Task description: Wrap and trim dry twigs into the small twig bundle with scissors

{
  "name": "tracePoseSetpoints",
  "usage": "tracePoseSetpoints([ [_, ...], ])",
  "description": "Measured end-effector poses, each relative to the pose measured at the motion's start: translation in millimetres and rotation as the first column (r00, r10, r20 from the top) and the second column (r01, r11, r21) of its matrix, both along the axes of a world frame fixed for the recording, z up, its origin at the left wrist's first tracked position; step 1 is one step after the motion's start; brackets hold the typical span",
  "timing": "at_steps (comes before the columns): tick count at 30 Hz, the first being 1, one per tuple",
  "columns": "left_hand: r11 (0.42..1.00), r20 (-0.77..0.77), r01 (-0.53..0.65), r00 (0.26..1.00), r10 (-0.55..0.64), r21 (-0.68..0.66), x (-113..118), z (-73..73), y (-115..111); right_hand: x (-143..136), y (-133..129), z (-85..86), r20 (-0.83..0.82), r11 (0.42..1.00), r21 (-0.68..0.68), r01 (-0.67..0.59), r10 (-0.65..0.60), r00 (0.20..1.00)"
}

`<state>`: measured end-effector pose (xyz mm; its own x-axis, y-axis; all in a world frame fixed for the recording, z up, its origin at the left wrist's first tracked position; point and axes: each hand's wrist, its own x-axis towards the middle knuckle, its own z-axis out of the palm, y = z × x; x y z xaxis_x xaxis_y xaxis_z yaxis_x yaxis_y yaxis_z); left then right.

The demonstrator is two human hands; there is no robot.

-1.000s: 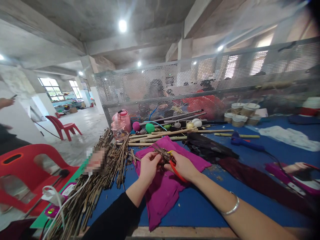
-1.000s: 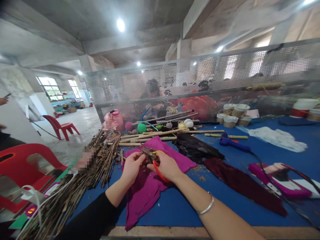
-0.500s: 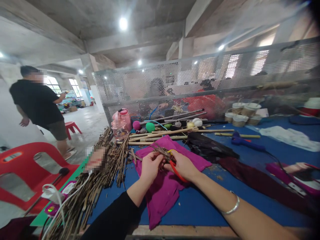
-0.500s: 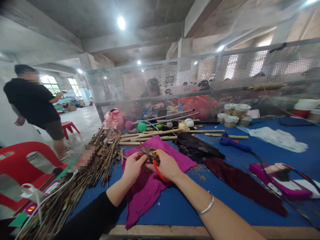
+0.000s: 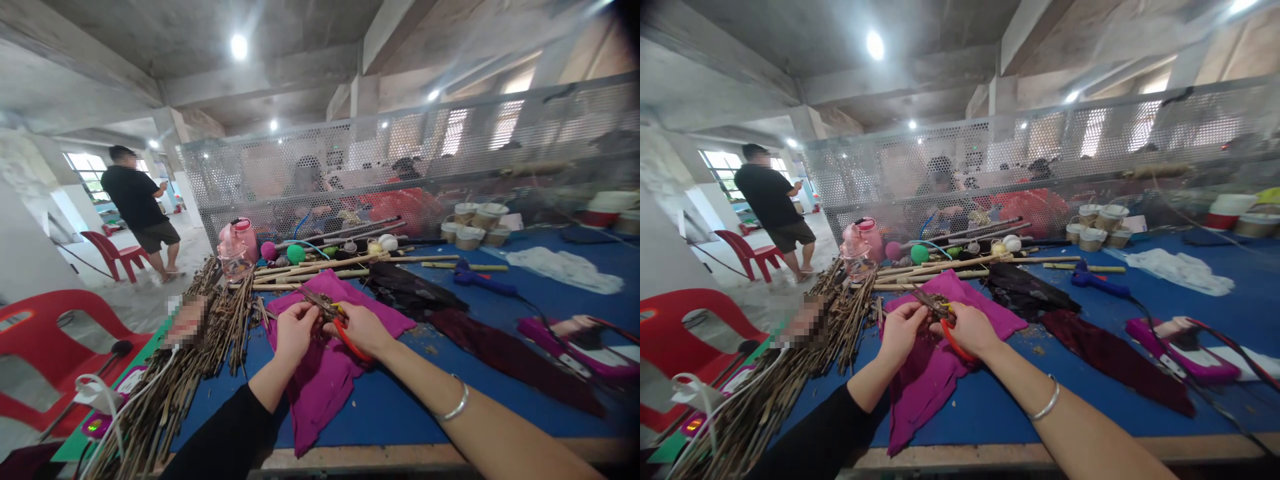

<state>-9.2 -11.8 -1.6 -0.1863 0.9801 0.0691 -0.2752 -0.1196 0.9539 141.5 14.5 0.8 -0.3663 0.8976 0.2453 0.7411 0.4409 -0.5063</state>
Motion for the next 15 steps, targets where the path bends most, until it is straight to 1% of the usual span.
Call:
tracePoseSetpoints([
  [7, 1.000, -0.035, 0.002, 0.999, -0.003, -0.011, -0.7, -0.3, 1.1, 0.9, 0.1, 0.2, 0.050, 0.999, 0.035, 0.005, -0.006, 0.999],
  [11, 1.000, -0.047, 0.026, 0.999, -0.027, -0.012, -0.3, -1.1, 0.9, -0.1, -1.3, -0.7, 0.029, 1.000, 0.025, -0.005, 0.004, 1.000],
  [15, 0.999, -0.041, 0.042, 0.998, -0.042, -0.005, 0.1, -1.3, 0.3, -1.4, -1.4, -1.0, 0.009, 0.998, 0.053, -0.021, 0.021, 1.000],
])
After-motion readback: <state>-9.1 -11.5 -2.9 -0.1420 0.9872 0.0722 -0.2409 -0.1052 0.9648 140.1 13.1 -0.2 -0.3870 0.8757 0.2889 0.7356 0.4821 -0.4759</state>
